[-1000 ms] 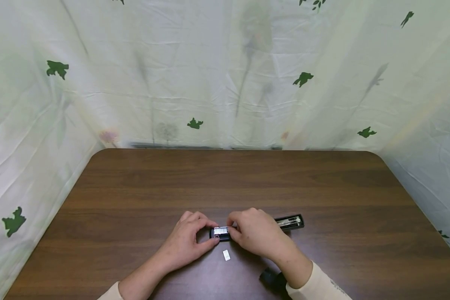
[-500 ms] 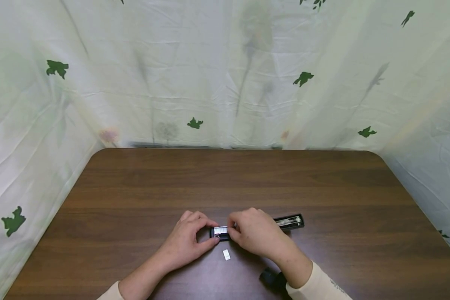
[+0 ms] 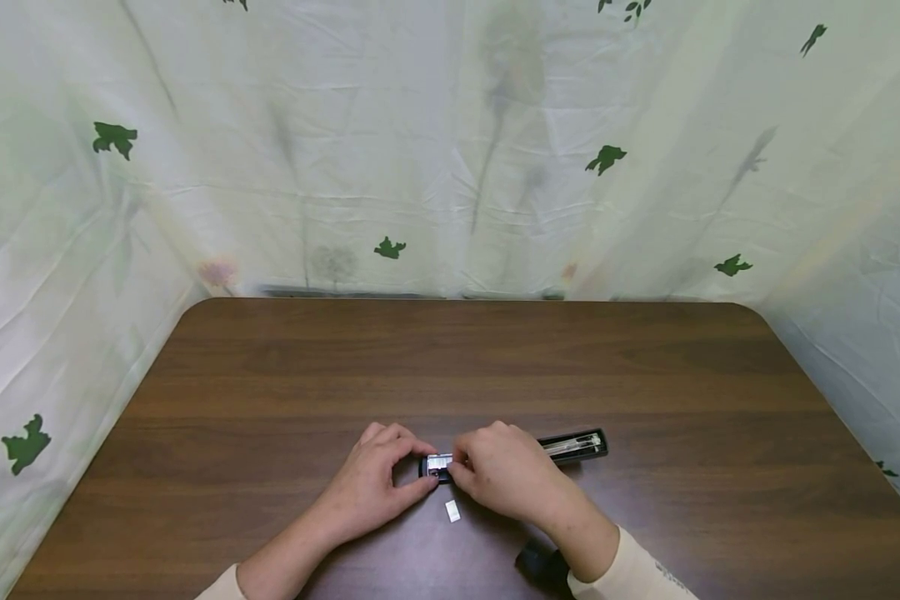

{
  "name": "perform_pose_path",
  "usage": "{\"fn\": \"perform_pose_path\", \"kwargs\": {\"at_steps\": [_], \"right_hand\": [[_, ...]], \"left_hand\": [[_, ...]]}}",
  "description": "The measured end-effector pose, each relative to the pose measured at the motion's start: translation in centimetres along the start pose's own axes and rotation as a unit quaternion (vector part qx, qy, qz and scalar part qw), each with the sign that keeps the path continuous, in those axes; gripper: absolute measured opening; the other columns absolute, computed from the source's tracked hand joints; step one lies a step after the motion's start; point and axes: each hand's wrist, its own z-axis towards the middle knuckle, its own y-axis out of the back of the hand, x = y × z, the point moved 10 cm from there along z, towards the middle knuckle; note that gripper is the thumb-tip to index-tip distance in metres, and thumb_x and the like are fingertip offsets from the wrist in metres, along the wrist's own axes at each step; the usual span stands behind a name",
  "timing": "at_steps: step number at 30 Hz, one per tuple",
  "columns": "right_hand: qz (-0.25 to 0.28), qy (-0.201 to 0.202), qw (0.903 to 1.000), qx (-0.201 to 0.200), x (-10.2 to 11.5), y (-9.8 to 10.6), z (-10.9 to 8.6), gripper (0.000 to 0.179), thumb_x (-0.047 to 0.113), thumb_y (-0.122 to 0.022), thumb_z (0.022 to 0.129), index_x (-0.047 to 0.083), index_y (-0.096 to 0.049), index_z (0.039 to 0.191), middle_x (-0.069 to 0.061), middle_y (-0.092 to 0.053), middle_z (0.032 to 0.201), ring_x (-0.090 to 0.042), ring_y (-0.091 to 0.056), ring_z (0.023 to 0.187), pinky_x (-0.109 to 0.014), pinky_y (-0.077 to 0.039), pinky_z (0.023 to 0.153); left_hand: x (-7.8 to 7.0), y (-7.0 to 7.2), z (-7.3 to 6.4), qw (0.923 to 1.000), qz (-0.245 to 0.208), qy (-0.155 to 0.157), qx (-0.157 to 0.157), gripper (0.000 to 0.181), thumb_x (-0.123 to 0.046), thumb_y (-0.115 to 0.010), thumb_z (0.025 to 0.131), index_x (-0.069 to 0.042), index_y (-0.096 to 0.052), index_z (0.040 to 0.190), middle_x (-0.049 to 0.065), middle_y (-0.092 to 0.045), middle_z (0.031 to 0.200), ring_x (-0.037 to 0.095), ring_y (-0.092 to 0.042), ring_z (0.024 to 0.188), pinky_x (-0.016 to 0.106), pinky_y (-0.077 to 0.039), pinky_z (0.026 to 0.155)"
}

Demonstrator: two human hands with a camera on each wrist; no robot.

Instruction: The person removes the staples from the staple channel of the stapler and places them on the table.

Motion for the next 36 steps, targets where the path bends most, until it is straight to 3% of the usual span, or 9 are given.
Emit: {"fn": "perform_pose_path", "kwargs": {"at_steps": [7, 16, 24, 36], "right_hand": [[0.009, -0.006, 0.9999, -0.003, -0.05, 0.07, 0.03, 0.017, 0.026, -0.064, 0.083, 0.026, -0.06, 0.066, 0.019, -0.045, 0.053, -0.002, -0.043, 0.046, -0.023, -0.034, 0.045], [0.012, -0.004, 0.9996, -0.023, -0.09, 0.58, 0.09, 0.014, 0.025, -0.064, 0.083, 0.026, -0.06, 0.069, 0.021, -0.045, 0.052, 0.0, -0.043, 0.046, -0.021, -0.035, 0.045], [0.018, 0.006, 0.9988, -0.045, 0.23, 0.82, 0.21, 0.013, 0.027, -0.064, 0.083, 0.026, -0.061, 0.071, 0.022, -0.044, 0.052, 0.002, -0.042, 0.045, -0.02, -0.034, 0.044], [0.028, 0.019, 0.9985, -0.044, 0.72, 0.62, 0.28, 0.012, 0.028, -0.062, 0.085, 0.026, -0.062, 0.073, 0.022, -0.043, 0.052, 0.002, -0.041, 0.045, -0.02, -0.034, 0.044]], "left_hand": [[-0.15, 0.15, 0.02, 0.9999, -0.001, -0.011, -0.009, 0.027, -0.037, -0.076, 0.074, -0.032, -0.066, 0.098, -0.022, -0.053, 0.092, 0.002, -0.04, 0.085, 0.027, -0.036, 0.074], [-0.02, 0.09, 0.05, 1.0, -0.005, 0.002, 0.0, 0.026, -0.037, -0.075, 0.075, -0.032, -0.066, 0.098, -0.022, -0.053, 0.092, 0.003, -0.04, 0.085, 0.028, -0.036, 0.075], [0.0, 0.1, 0.02, 0.9999, -0.007, -0.006, -0.006, 0.027, -0.036, -0.077, 0.073, -0.031, -0.066, 0.098, -0.022, -0.053, 0.092, 0.003, -0.041, 0.086, 0.03, -0.037, 0.076], [0.07, 0.07, -0.05, 1.0, -0.009, -0.002, -0.003, 0.027, -0.035, -0.077, 0.073, -0.033, -0.065, 0.098, -0.022, -0.053, 0.092, 0.003, -0.041, 0.087, 0.031, -0.037, 0.078]]}}
